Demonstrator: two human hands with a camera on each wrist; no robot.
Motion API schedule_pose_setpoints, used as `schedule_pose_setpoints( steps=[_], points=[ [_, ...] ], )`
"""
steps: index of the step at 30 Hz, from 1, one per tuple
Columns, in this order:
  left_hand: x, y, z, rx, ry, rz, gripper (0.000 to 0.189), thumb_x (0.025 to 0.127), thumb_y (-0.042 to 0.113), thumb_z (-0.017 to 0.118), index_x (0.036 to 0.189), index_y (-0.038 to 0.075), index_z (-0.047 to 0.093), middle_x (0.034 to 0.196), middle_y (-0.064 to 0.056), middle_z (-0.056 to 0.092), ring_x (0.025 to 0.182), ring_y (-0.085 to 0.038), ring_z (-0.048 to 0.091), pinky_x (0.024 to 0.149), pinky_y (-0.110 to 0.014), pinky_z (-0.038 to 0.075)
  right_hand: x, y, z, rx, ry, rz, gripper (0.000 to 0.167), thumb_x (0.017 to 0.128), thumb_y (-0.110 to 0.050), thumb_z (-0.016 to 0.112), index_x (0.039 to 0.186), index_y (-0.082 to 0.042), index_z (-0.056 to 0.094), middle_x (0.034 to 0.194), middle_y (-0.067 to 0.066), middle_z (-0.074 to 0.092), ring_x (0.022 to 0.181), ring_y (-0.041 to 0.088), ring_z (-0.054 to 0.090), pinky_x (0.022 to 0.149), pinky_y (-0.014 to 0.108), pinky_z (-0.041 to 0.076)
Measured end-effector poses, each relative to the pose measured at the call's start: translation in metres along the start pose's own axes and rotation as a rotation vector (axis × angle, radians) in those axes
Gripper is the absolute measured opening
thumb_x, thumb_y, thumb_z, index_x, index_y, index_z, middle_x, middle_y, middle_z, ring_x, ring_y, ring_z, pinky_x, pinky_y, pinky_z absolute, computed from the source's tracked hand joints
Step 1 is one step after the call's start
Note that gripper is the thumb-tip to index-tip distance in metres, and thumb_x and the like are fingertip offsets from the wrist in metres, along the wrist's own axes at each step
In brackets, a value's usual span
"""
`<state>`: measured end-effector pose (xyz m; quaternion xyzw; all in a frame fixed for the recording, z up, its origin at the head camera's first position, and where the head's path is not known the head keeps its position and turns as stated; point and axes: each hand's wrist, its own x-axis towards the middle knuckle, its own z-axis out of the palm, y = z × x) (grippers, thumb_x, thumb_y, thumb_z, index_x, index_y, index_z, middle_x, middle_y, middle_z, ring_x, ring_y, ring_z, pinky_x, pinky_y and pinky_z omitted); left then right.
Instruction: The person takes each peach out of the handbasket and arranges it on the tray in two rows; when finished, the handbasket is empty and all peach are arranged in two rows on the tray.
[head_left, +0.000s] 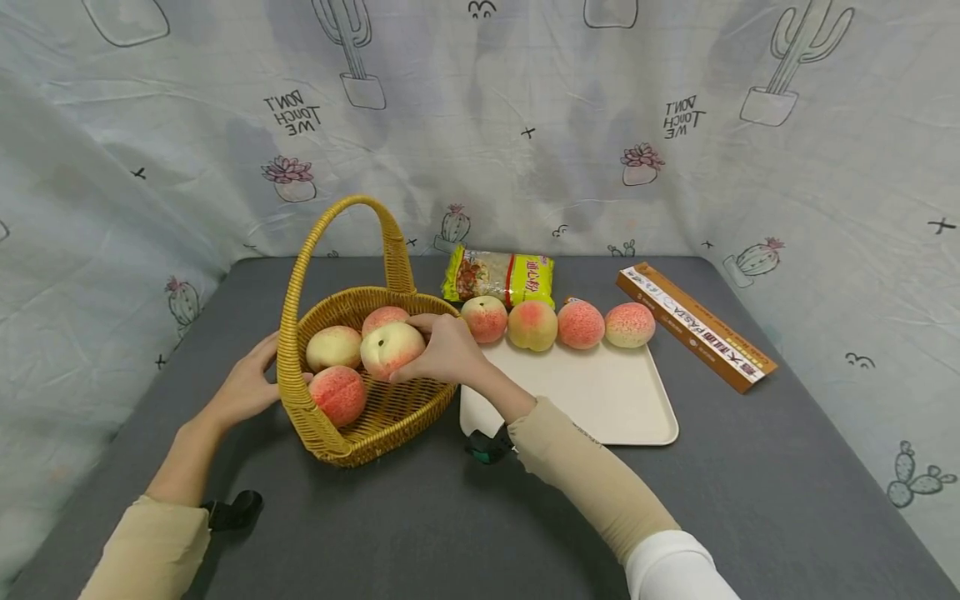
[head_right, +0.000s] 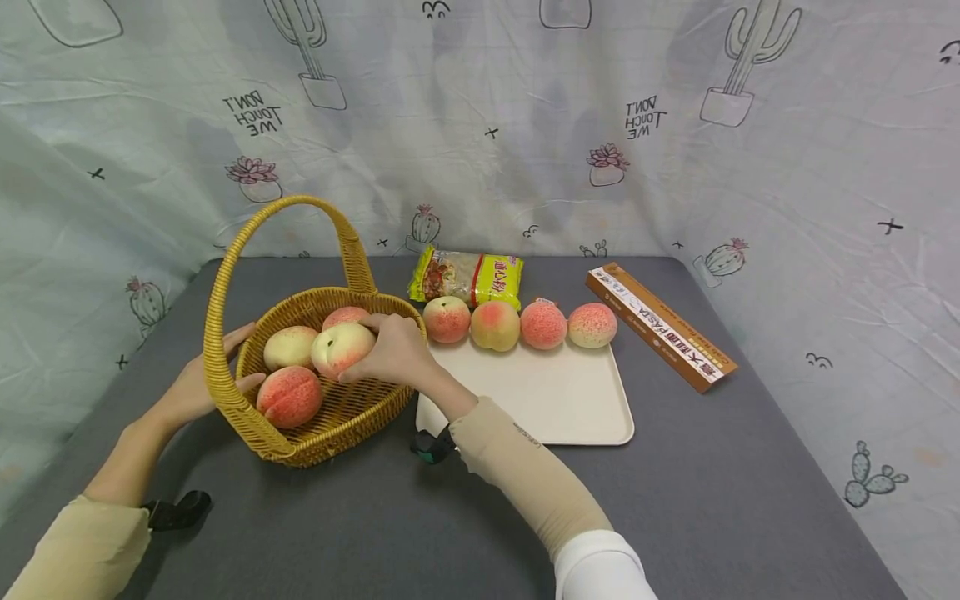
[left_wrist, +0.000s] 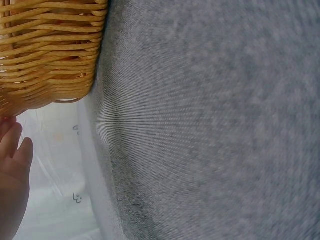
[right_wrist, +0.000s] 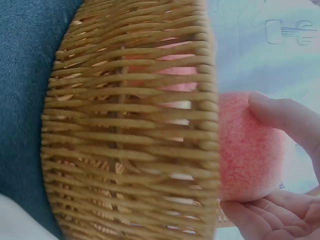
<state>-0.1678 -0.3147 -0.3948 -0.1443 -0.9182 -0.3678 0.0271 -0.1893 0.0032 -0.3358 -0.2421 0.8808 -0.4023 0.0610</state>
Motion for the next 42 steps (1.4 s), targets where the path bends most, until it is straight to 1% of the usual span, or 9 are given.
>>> schedule_pose_setpoints(
  steps=[3, 7, 13, 16, 21, 26, 34, 39, 42],
  points=[
    [0.000, 0.001, 0.000, -0.016, -0.006, -0.014, 0.083, 0.087, 0.027, 0.072, 0.152, 0.001, 0.029, 0.153, -0.030, 0.022, 0.135, -0.055, 0.025, 0.102, -0.072, 0.028, -0.004, -0.001, -0.006, 0.017, 0.013, -0.002, 0.070, 0.067, -0.025, 0.090, 0.129, -0.008, 0.063, 0.113, 0.006, 0.069, 0.097, 0.017, 0.065, 0.077, 0.022, 0.054],
    [0.000, 0.002, -0.001, -0.022, -0.014, -0.025, 0.083, 0.086, 0.029, 0.073, 0.152, 0.001, 0.030, 0.154, -0.029, 0.022, 0.136, -0.054, 0.024, 0.102, -0.072, 0.027, -0.010, 0.000, -0.012, 0.069, 0.029, 0.000, 0.068, 0.068, -0.022, 0.090, 0.128, -0.008, 0.063, 0.112, 0.007, 0.069, 0.097, 0.017, 0.067, 0.076, 0.022, 0.055],
    [0.000, 0.001, 0.000, -0.035, -0.015, -0.019, 0.083, 0.087, 0.027, 0.073, 0.152, 0.001, 0.029, 0.154, -0.029, 0.021, 0.137, -0.054, 0.023, 0.103, -0.072, 0.026, -0.021, 0.006, -0.023, 0.216, 0.032, -0.009, 0.069, 0.069, -0.016, 0.089, 0.130, -0.005, 0.060, 0.119, 0.009, 0.066, 0.103, 0.019, 0.066, 0.081, 0.024, 0.056],
    [-0.001, 0.000, 0.000, -0.040, -0.010, -0.016, 0.084, 0.086, 0.027, 0.073, 0.152, 0.000, 0.028, 0.154, -0.030, 0.021, 0.136, -0.054, 0.023, 0.104, -0.071, 0.026, -0.026, 0.010, -0.027, 0.299, 0.041, -0.030, 0.067, 0.070, -0.010, 0.088, 0.130, 0.000, 0.059, 0.120, 0.014, 0.065, 0.106, 0.023, 0.066, 0.084, 0.025, 0.056],
    [-0.001, 0.001, -0.001, -0.033, -0.004, -0.016, 0.086, 0.086, 0.028, 0.073, 0.153, 0.000, 0.027, 0.153, -0.030, 0.021, 0.136, -0.054, 0.023, 0.104, -0.070, 0.027, -0.032, 0.019, -0.035, 0.409, 0.075, -0.009, 0.069, 0.070, -0.001, 0.085, 0.132, 0.006, 0.055, 0.125, 0.019, 0.062, 0.112, 0.028, 0.063, 0.089, 0.029, 0.055],
    [0.001, 0.000, -0.001, -0.041, -0.001, -0.005, 0.085, 0.085, 0.026, 0.074, 0.152, 0.000, 0.028, 0.153, -0.030, 0.023, 0.137, -0.053, 0.024, 0.106, -0.068, 0.027, -0.039, 0.030, -0.043, 0.441, 0.129, 0.028, 0.068, 0.069, 0.001, 0.085, 0.131, 0.006, 0.056, 0.126, 0.019, 0.062, 0.114, 0.029, 0.062, 0.092, 0.031, 0.054],
    [0.002, 0.000, -0.002, -0.036, -0.003, -0.001, 0.083, 0.085, 0.026, 0.074, 0.150, -0.001, 0.031, 0.152, -0.030, 0.024, 0.137, -0.053, 0.024, 0.106, -0.069, 0.027, -0.049, 0.046, -0.055, 0.452, 0.192, 0.076, 0.076, 0.072, 0.003, 0.083, 0.139, 0.008, 0.047, 0.134, 0.023, 0.056, 0.120, 0.032, 0.058, 0.097, 0.034, 0.051],
    [0.002, 0.001, -0.001, -0.048, 0.000, 0.013, 0.083, 0.085, 0.025, 0.075, 0.150, -0.001, 0.031, 0.152, -0.030, 0.025, 0.136, -0.054, 0.025, 0.105, -0.069, 0.027, -0.053, 0.056, -0.060, 0.437, 0.240, 0.112, 0.073, 0.070, 0.000, 0.085, 0.135, 0.006, 0.052, 0.131, 0.021, 0.058, 0.118, 0.031, 0.059, 0.096, 0.034, 0.052],
    [0.002, 0.001, -0.001, -0.050, 0.001, 0.017, 0.082, 0.085, 0.024, 0.075, 0.150, -0.002, 0.032, 0.151, -0.031, 0.026, 0.135, -0.054, 0.026, 0.106, -0.069, 0.027, -0.056, 0.063, -0.061, 0.429, 0.252, 0.109, 0.068, 0.069, 0.001, 0.086, 0.130, 0.006, 0.056, 0.127, 0.021, 0.060, 0.116, 0.030, 0.060, 0.095, 0.035, 0.053]
  ],
)
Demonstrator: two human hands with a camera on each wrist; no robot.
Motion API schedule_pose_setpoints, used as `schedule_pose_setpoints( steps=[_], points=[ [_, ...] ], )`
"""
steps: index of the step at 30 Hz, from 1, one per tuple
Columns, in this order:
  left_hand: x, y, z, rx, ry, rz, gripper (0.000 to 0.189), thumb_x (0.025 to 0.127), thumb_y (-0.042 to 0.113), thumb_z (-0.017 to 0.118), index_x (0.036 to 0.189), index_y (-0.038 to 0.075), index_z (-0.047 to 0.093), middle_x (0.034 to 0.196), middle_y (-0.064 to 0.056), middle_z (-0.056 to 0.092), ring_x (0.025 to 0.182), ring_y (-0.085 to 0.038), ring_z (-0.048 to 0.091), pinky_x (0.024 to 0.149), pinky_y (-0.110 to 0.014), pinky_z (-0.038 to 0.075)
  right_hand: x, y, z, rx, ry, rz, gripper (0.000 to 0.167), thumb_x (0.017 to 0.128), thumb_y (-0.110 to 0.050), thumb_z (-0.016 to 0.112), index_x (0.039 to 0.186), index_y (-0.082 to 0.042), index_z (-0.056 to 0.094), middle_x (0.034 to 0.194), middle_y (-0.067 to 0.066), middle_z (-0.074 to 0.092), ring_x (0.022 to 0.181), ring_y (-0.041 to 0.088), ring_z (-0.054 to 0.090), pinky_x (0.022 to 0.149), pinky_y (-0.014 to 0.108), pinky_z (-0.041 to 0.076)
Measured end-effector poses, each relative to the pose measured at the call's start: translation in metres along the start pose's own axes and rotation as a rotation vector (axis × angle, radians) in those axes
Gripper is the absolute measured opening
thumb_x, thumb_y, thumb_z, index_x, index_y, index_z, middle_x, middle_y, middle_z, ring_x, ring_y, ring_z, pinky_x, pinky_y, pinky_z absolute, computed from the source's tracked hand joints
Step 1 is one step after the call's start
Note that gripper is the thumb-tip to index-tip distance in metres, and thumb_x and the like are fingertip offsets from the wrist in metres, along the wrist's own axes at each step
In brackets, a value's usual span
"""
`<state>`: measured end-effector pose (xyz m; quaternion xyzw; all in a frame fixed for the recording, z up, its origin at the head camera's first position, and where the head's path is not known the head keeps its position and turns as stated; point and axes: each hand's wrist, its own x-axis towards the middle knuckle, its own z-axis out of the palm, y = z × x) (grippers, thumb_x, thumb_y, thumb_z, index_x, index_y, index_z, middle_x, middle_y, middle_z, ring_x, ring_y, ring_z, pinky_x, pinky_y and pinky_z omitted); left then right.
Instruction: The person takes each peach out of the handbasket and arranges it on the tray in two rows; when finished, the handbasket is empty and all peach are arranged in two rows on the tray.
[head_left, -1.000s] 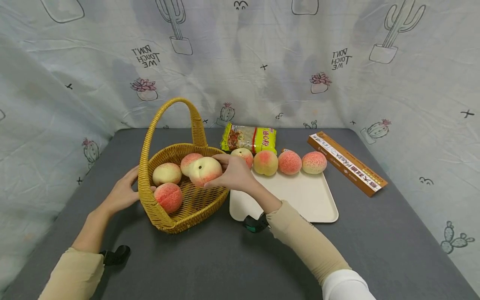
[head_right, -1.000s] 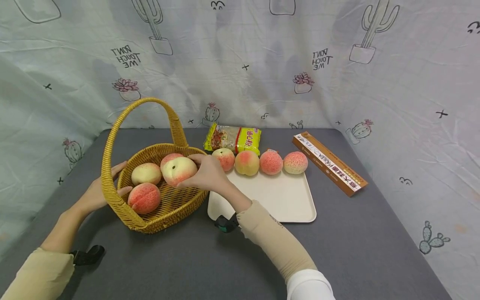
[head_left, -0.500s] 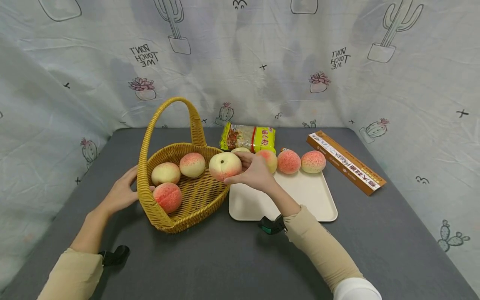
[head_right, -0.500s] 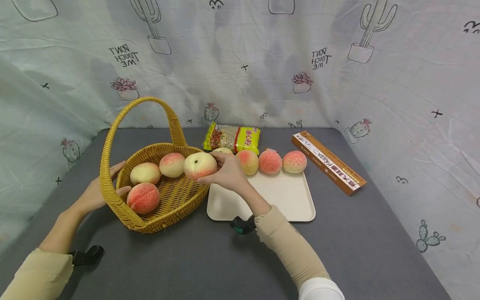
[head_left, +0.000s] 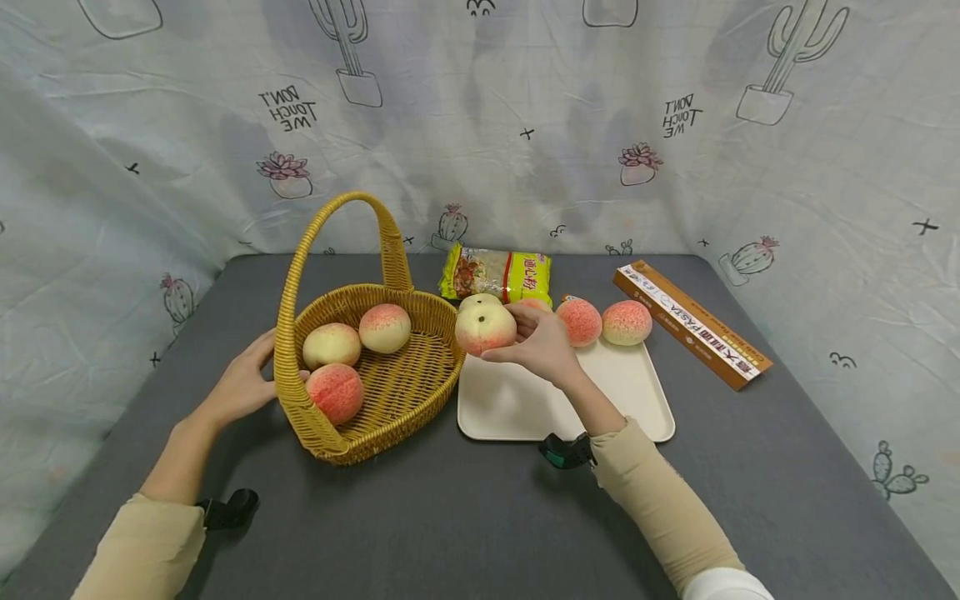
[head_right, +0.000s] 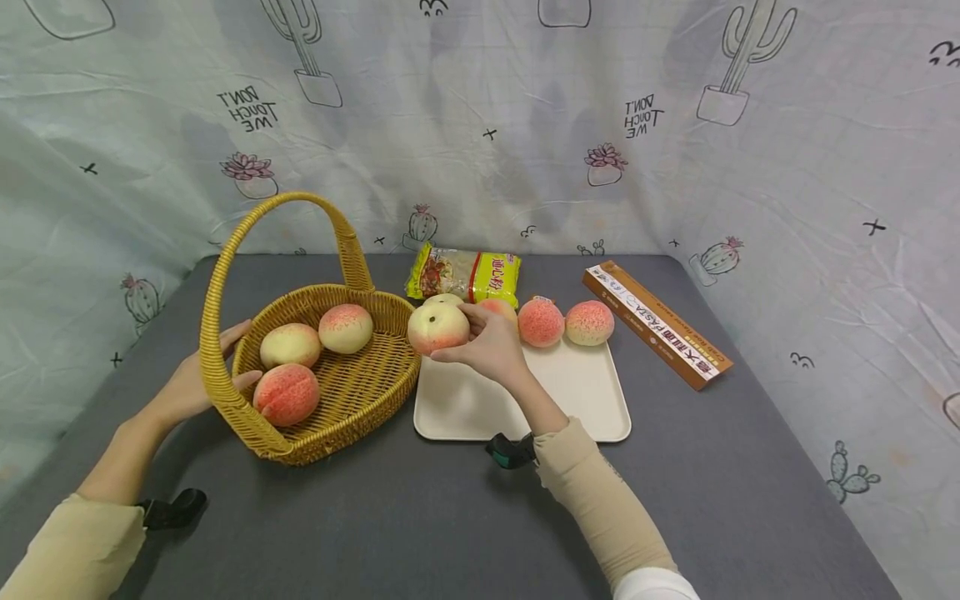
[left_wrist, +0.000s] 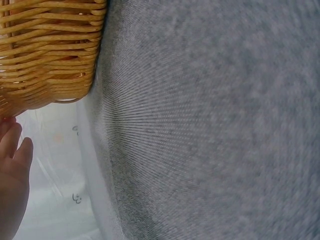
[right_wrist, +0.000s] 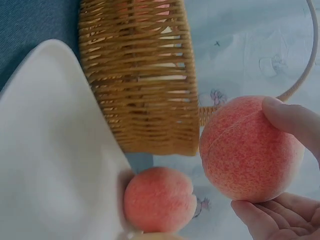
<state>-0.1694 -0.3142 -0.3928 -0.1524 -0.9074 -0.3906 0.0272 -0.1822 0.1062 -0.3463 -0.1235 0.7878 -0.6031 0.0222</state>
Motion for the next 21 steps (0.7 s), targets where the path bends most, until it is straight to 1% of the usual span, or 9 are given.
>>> schedule_pose_setpoints(
  steps=[4, 9, 13, 21],
  points=[
    [0.000, 0.001, -0.001, 0.005, -0.001, -0.009, 0.083, 0.084, 0.025, 0.075, 0.149, -0.003, 0.032, 0.152, -0.031, 0.025, 0.136, -0.054, 0.024, 0.106, -0.069, 0.026, -0.002, 0.006, -0.004, 0.000, 0.019, 0.017, 0.066, 0.068, 0.000, 0.087, 0.127, 0.006, 0.058, 0.125, 0.020, 0.061, 0.115, 0.030, 0.061, 0.094, 0.036, 0.053],
    [-0.001, 0.002, -0.001, 0.013, -0.008, -0.027, 0.084, 0.085, 0.027, 0.075, 0.151, -0.002, 0.031, 0.153, -0.031, 0.023, 0.137, -0.053, 0.023, 0.106, -0.069, 0.026, -0.005, 0.012, -0.009, -0.011, 0.038, 0.060, 0.071, 0.068, -0.003, 0.088, 0.132, 0.004, 0.056, 0.129, 0.019, 0.060, 0.118, 0.029, 0.060, 0.095, 0.037, 0.053],
    [0.000, 0.001, -0.001, 0.016, -0.008, -0.025, 0.085, 0.084, 0.027, 0.075, 0.151, 0.000, 0.030, 0.153, -0.030, 0.023, 0.137, -0.053, 0.024, 0.106, -0.069, 0.026, -0.008, 0.017, -0.012, -0.041, 0.044, 0.084, 0.074, 0.069, -0.006, 0.088, 0.135, 0.002, 0.055, 0.132, 0.019, 0.058, 0.120, 0.029, 0.058, 0.096, 0.036, 0.052],
    [0.000, -0.001, -0.001, 0.016, -0.002, -0.022, 0.084, 0.084, 0.027, 0.075, 0.151, 0.001, 0.031, 0.153, -0.029, 0.024, 0.137, -0.053, 0.024, 0.106, -0.069, 0.026, -0.012, 0.029, -0.012, -0.120, 0.046, 0.098, 0.074, 0.068, -0.010, 0.089, 0.132, 0.007, 0.056, 0.129, 0.023, 0.059, 0.117, 0.031, 0.060, 0.094, 0.038, 0.053]
  ],
)
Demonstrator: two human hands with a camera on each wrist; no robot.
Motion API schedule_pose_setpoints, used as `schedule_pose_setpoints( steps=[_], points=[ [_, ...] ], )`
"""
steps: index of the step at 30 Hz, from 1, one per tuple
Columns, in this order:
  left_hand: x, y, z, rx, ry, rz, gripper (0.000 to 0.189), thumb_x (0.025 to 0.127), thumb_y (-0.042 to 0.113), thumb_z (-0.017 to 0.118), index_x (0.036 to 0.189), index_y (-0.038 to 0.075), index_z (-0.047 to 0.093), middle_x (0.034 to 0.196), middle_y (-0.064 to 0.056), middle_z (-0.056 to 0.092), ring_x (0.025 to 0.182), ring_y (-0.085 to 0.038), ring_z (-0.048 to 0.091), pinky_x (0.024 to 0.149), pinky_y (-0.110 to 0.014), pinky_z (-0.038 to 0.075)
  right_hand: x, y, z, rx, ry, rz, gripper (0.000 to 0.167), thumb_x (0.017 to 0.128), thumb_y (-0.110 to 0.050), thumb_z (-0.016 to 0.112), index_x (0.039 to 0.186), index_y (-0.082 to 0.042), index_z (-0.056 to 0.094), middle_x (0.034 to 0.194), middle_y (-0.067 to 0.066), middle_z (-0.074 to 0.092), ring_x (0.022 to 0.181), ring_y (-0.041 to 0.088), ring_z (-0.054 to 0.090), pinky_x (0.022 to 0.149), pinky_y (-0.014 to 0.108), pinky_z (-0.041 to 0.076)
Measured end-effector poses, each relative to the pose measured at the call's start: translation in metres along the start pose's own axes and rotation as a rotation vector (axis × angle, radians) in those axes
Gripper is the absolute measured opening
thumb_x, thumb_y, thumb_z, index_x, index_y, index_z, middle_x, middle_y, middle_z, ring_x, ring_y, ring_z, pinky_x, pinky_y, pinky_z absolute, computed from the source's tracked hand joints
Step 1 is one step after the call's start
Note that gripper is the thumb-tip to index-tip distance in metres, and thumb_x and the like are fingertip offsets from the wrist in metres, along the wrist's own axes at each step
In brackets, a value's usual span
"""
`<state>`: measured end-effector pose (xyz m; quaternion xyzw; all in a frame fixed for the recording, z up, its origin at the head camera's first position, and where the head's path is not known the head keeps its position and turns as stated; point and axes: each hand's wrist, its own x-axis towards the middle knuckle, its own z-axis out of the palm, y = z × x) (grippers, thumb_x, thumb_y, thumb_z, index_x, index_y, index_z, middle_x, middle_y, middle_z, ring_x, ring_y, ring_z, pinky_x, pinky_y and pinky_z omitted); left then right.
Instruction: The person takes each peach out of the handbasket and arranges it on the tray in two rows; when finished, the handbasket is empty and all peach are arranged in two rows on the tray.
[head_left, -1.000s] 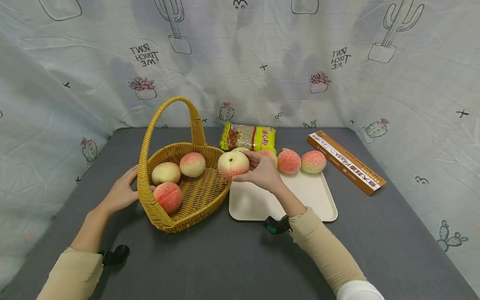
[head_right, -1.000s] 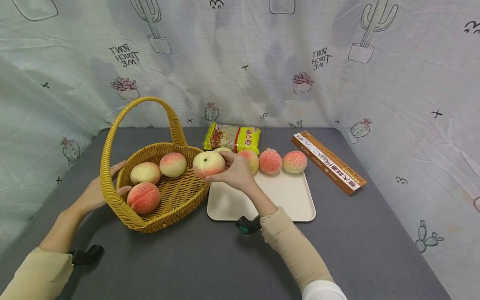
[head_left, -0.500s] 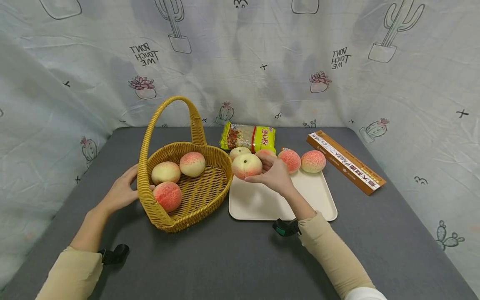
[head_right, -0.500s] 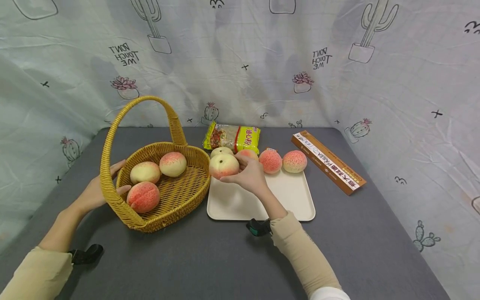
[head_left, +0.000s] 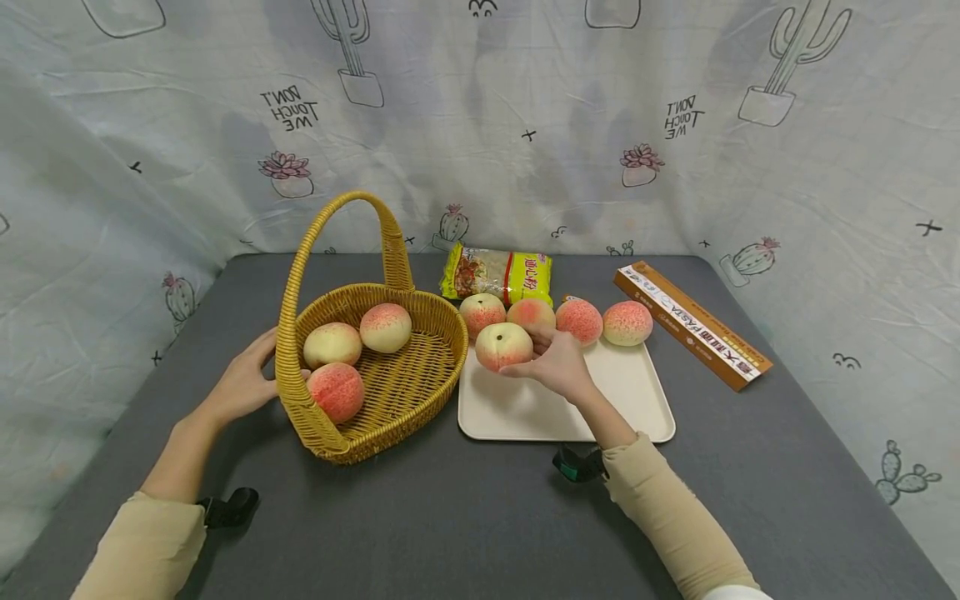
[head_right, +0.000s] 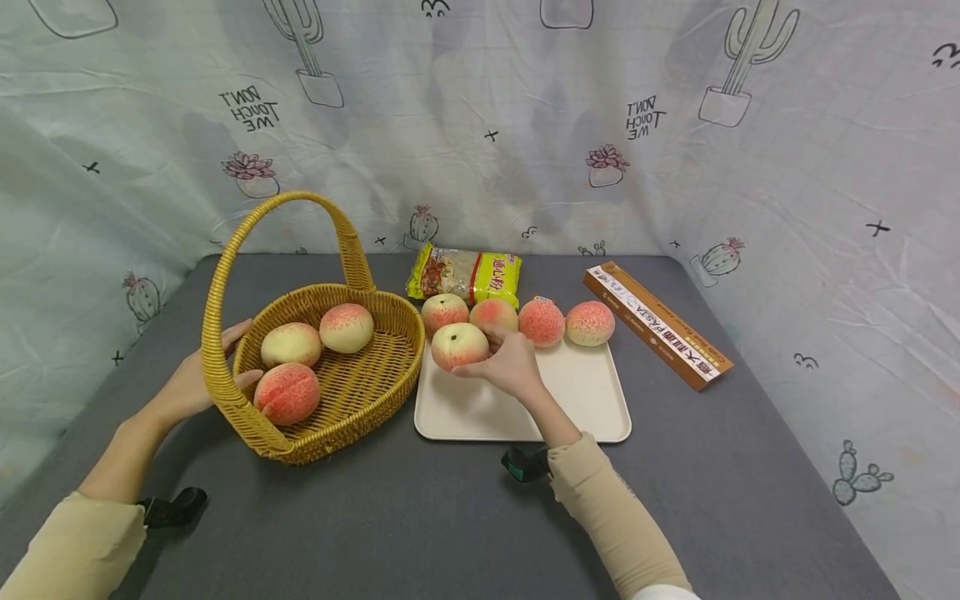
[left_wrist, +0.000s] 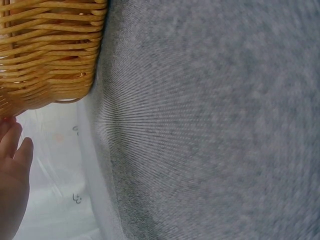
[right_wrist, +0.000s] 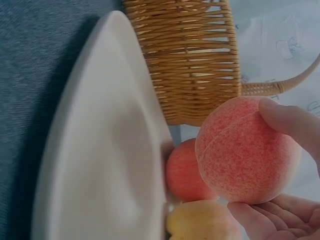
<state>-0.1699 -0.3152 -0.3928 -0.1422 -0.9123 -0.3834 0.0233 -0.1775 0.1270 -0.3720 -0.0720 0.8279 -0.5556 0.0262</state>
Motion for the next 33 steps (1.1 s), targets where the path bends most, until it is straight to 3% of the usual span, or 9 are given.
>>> schedule_pose_setpoints(
  steps=[19, 33],
  points=[
    [-0.001, 0.002, 0.000, 0.002, -0.007, -0.007, 0.085, 0.085, 0.027, 0.074, 0.151, -0.001, 0.029, 0.153, -0.030, 0.022, 0.137, -0.053, 0.022, 0.105, -0.070, 0.026, 0.000, 0.018, 0.020, -0.091, -0.023, -0.031, 0.056, 0.063, -0.007, 0.091, 0.112, 0.006, 0.068, 0.108, 0.016, 0.070, 0.099, 0.026, 0.068, 0.084, 0.034, 0.057],
    [0.000, 0.004, -0.001, 0.000, -0.013, -0.025, 0.085, 0.085, 0.028, 0.074, 0.151, -0.001, 0.030, 0.154, -0.029, 0.022, 0.137, -0.053, 0.023, 0.105, -0.069, 0.027, -0.001, 0.019, 0.025, -0.148, -0.052, -0.041, 0.054, 0.064, -0.010, 0.090, 0.113, 0.001, 0.070, 0.108, 0.013, 0.071, 0.101, 0.025, 0.068, 0.084, 0.035, 0.056]
  ],
)
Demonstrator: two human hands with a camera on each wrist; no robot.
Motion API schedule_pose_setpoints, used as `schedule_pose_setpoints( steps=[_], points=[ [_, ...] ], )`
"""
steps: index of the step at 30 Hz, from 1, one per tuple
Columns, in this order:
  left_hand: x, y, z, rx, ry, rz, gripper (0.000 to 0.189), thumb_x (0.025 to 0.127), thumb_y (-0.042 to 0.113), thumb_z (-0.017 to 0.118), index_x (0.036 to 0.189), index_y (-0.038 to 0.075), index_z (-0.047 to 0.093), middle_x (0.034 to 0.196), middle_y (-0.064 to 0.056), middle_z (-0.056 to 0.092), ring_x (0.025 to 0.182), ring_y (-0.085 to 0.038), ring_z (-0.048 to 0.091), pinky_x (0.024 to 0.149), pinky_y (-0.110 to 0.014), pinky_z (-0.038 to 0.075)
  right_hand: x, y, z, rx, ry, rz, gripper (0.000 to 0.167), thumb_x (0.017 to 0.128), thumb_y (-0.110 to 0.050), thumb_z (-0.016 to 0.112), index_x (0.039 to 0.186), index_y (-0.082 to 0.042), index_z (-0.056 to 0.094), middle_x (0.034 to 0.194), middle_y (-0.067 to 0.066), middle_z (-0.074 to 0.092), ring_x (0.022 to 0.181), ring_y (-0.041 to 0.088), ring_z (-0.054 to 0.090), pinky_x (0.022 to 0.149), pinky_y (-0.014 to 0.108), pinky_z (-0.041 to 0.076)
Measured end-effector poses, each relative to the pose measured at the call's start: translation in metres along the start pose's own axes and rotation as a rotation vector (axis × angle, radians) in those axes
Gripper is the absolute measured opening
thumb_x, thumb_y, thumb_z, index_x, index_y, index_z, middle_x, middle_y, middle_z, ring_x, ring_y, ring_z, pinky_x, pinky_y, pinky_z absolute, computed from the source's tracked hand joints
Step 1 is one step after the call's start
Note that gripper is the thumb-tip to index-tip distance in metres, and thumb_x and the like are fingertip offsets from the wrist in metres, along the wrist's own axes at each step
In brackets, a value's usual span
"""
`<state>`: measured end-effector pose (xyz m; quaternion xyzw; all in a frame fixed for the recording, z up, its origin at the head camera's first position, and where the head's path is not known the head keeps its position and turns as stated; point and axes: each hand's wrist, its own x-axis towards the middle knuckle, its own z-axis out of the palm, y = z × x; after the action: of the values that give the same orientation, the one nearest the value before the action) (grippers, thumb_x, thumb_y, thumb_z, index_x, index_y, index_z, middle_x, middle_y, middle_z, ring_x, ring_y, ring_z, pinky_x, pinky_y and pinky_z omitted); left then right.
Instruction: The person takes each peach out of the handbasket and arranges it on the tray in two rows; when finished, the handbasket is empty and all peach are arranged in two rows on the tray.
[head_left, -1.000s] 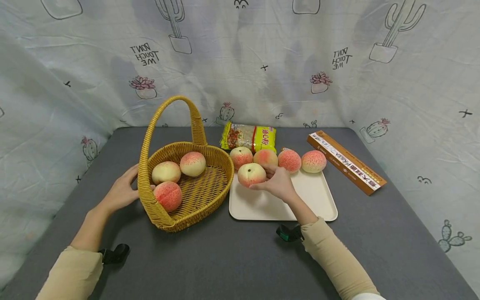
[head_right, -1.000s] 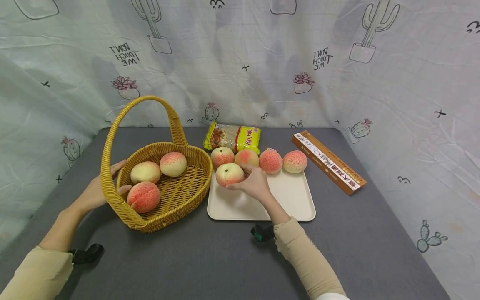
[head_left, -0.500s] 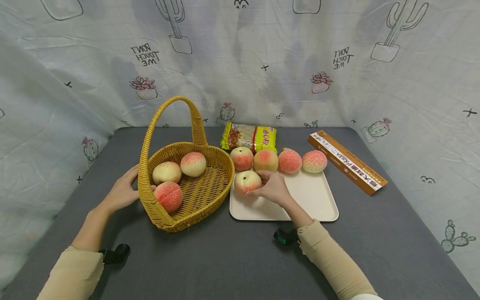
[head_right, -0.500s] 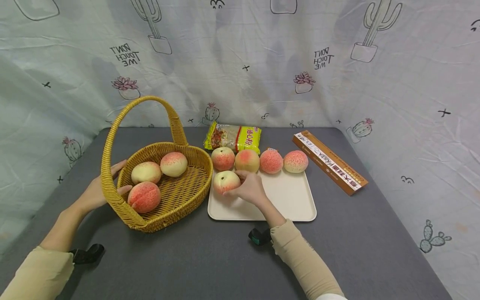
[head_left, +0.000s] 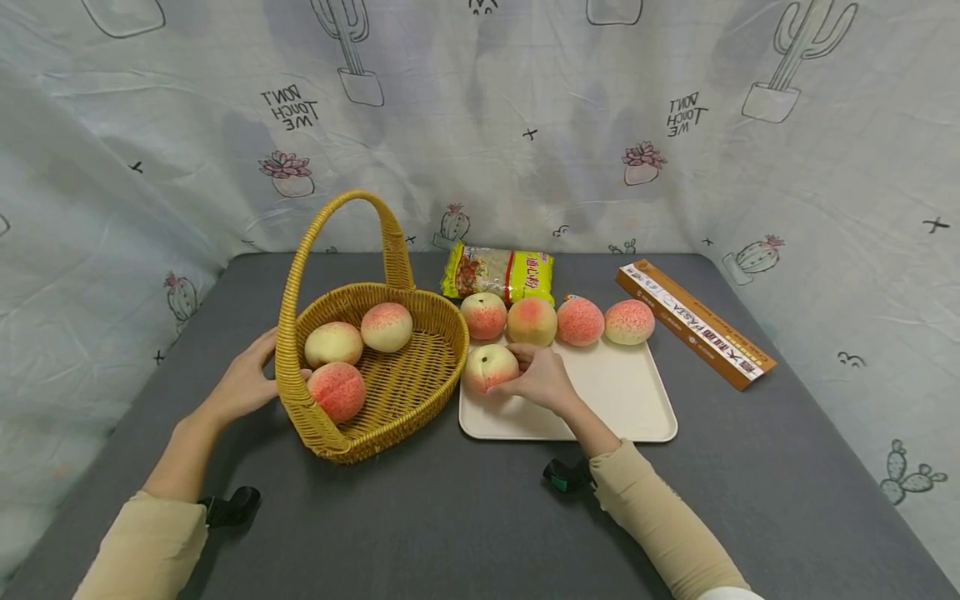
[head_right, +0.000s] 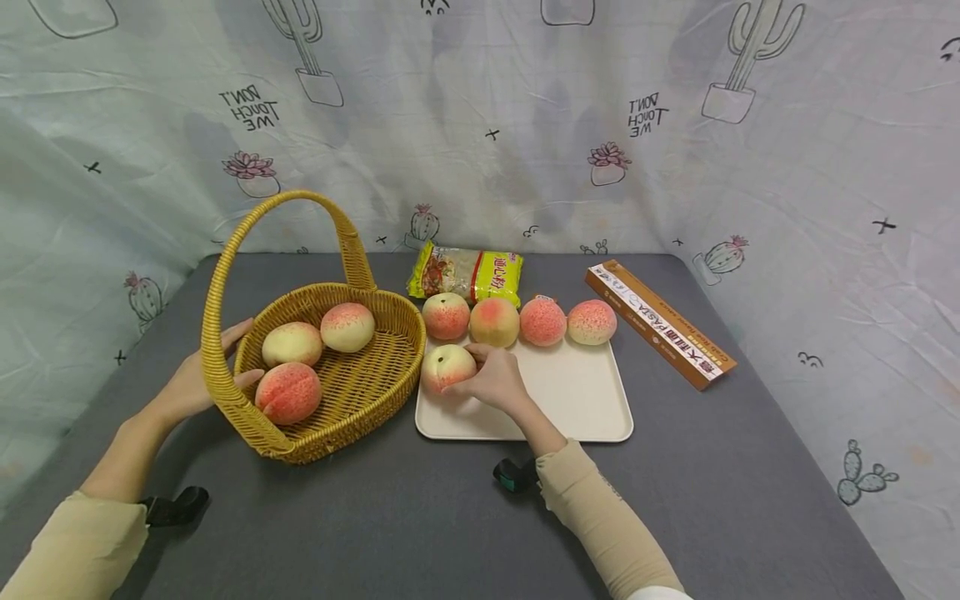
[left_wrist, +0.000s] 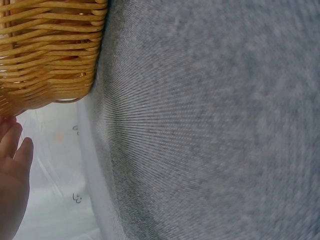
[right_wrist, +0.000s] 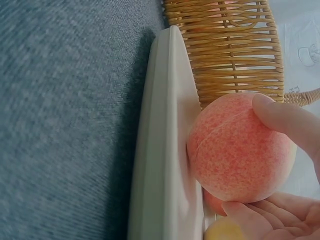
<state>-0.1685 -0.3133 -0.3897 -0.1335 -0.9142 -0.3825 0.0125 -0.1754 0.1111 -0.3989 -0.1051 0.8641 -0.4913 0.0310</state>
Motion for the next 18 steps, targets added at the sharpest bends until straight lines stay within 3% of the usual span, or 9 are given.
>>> schedule_pose_setpoints(
  steps=[10, 18],
  points=[
    [-0.0006, 0.0010, 0.0001, 0.007, 0.006, 0.004, 0.084, 0.085, 0.028, 0.074, 0.150, -0.003, 0.031, 0.152, -0.030, 0.024, 0.136, -0.053, 0.024, 0.105, -0.069, 0.027, 0.0023, -0.0015, -0.0048, -0.076, -0.055, -0.031, 0.066, 0.066, -0.013, 0.089, 0.122, 0.008, 0.062, 0.116, 0.019, 0.066, 0.105, 0.029, 0.065, 0.089, 0.039, 0.055],
    [-0.0002, 0.0010, 0.0003, 0.006, 0.013, 0.006, 0.085, 0.085, 0.028, 0.075, 0.150, -0.003, 0.030, 0.152, -0.031, 0.025, 0.136, -0.053, 0.025, 0.105, -0.069, 0.027, 0.0026, -0.0009, -0.0057, -0.058, -0.073, -0.016, 0.065, 0.066, -0.014, 0.090, 0.122, 0.005, 0.063, 0.118, 0.018, 0.066, 0.108, 0.030, 0.063, 0.093, 0.041, 0.053]
  ],
)
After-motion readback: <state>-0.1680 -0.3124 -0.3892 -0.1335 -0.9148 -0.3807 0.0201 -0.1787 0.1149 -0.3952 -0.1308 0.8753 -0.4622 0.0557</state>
